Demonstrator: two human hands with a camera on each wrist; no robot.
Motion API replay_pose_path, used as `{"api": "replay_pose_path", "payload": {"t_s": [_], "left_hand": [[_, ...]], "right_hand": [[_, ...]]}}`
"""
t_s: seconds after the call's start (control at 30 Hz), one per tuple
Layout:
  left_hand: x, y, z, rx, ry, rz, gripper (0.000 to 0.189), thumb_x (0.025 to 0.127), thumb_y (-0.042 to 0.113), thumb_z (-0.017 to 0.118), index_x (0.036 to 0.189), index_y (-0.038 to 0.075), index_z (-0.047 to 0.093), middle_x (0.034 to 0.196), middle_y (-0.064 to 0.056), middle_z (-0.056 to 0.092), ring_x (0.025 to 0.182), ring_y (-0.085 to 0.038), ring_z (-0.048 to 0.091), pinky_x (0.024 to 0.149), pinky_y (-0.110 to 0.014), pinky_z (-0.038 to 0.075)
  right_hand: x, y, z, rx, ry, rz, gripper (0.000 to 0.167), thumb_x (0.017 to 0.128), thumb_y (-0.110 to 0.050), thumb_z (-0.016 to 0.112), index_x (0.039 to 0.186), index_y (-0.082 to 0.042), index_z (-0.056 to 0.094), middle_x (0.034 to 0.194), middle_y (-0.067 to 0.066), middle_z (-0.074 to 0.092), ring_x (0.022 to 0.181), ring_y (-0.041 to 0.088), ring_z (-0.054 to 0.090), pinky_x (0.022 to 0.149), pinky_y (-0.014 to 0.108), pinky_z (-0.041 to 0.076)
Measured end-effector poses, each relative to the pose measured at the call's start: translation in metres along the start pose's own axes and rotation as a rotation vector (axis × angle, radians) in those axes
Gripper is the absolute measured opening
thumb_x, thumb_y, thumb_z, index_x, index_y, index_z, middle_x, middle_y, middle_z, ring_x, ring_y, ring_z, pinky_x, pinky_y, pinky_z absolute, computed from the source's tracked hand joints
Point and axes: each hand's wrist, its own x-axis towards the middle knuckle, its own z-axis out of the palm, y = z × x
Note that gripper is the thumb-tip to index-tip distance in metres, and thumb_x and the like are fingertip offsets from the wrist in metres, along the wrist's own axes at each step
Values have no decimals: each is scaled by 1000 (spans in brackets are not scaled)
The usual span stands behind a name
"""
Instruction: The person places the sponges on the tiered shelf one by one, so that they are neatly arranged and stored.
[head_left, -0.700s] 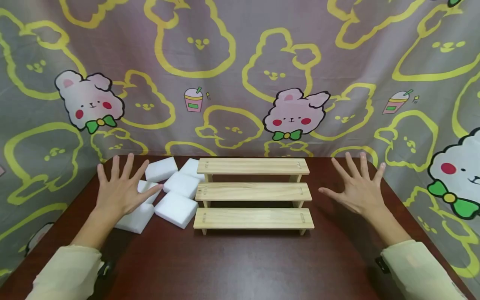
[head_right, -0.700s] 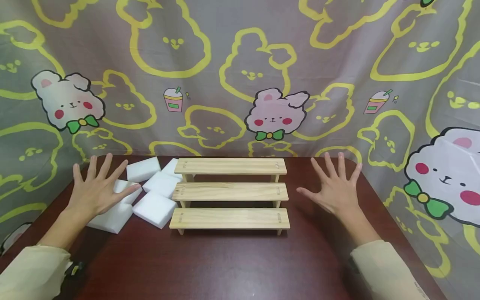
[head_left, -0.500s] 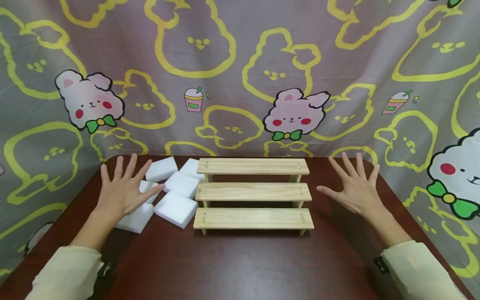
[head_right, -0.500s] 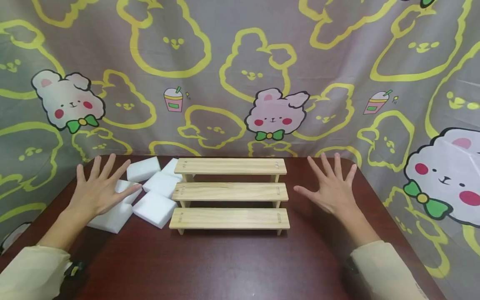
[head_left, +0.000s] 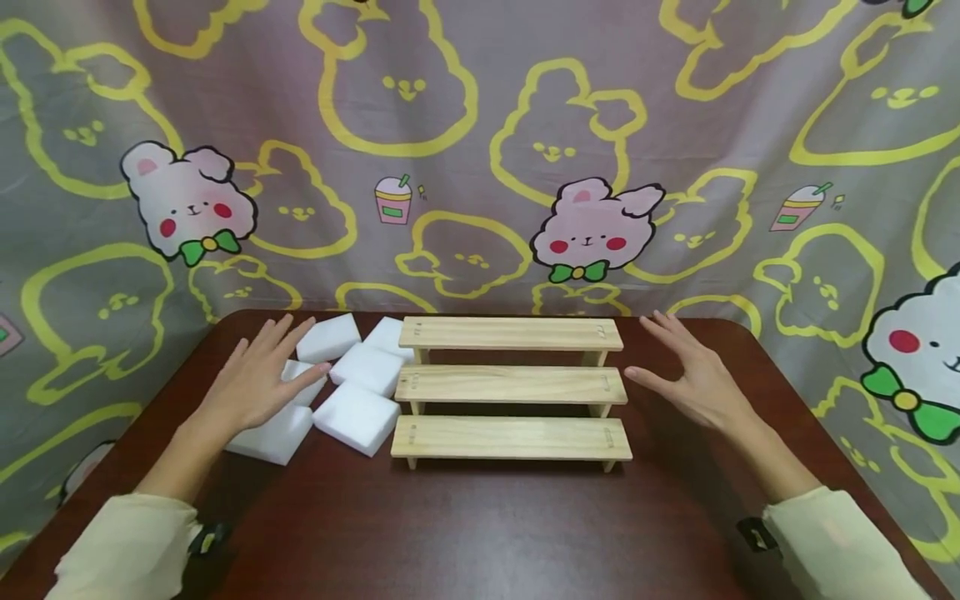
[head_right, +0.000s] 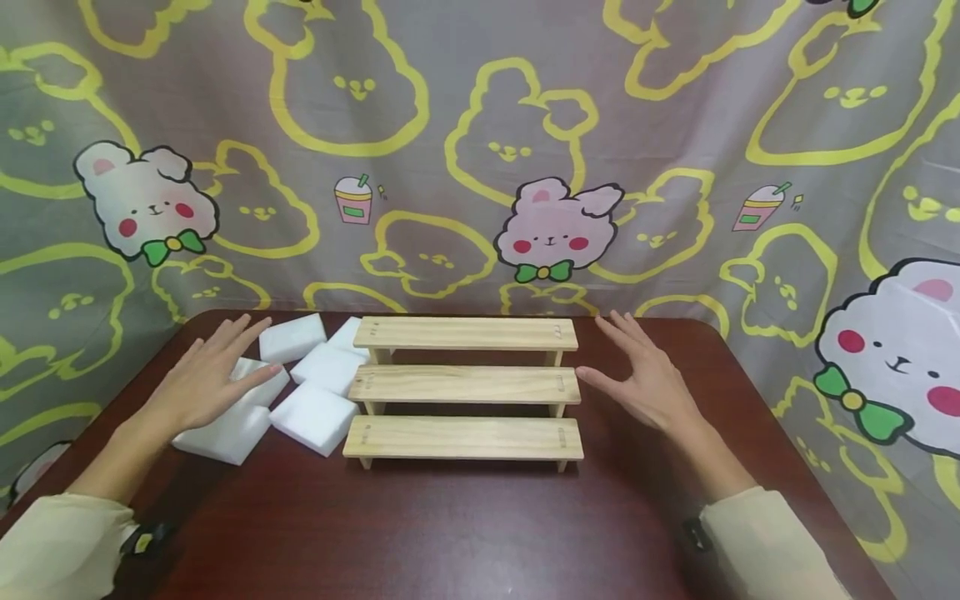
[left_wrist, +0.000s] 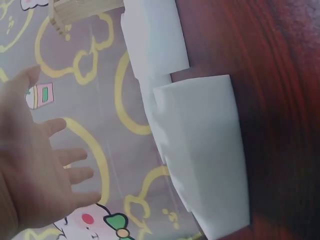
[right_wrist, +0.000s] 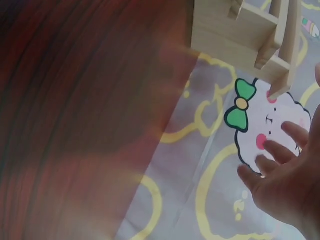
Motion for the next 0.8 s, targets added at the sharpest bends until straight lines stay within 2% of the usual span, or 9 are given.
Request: {"api": "replay_pose_path", "payload": {"t_s": [0.1, 0.2, 0.4, 0.53, 0.67, 0.8], "left_hand": [[-3, -5, -1, -98, 12, 5, 81, 104, 54, 52, 161, 2, 28, 162, -35, 25, 148, -55, 23, 112, -76, 21], [-6, -13, -1, -158, 26, 9, 74, 105, 42, 56, 159, -1, 30, 159, -35, 30, 144, -55, 30, 108, -76, 27], [-10, -30, 0, -184, 58, 35, 57, 101, 21, 64, 146, -9, 46, 145, -37, 45, 133, -54, 43, 106, -72, 34], [-12, -41, 0, -172, 66, 72, 42, 98, 15, 69, 130, -11, 60, 128, -35, 61, 118, -53, 57, 97, -68, 44], [-18, -53, 2, -190, 12, 96, 32, 94, 12, 74, 117, -9, 68, 113, -30, 70, 105, -49, 67, 87, -64, 53], [-27, -63, 5, -177, -81, 136, 38, 87, 21, 83, 113, -3, 71, 110, -21, 73, 98, -37, 68, 84, -57, 56]], "right_hand": [[0, -3, 3, 51, 12, -3, 73, 90, -41, 80, 151, -11, 53, 156, 19, 48, 145, 44, 40, 107, 70, 34], [0, -6, 6, 99, 0, 2, 64, 91, -37, 81, 144, -9, 60, 143, 18, 61, 134, 42, 52, 104, 64, 40], [-2, -8, 12, 146, -92, -33, 45, 91, -27, 82, 127, -4, 68, 118, 13, 74, 112, 33, 66, 92, 52, 51], [-2, -6, 15, 175, -132, -59, 37, 91, -23, 82, 122, -4, 72, 112, 9, 76, 99, 20, 70, 83, 41, 57], [-2, -3, 17, 196, -161, -76, 34, 92, -22, 81, 121, -6, 73, 113, 7, 75, 96, 18, 69, 80, 37, 58], [-2, -1, 20, 206, -184, -90, 37, 94, -20, 79, 125, -3, 71, 116, 10, 75, 102, 29, 70, 80, 37, 58]]}}
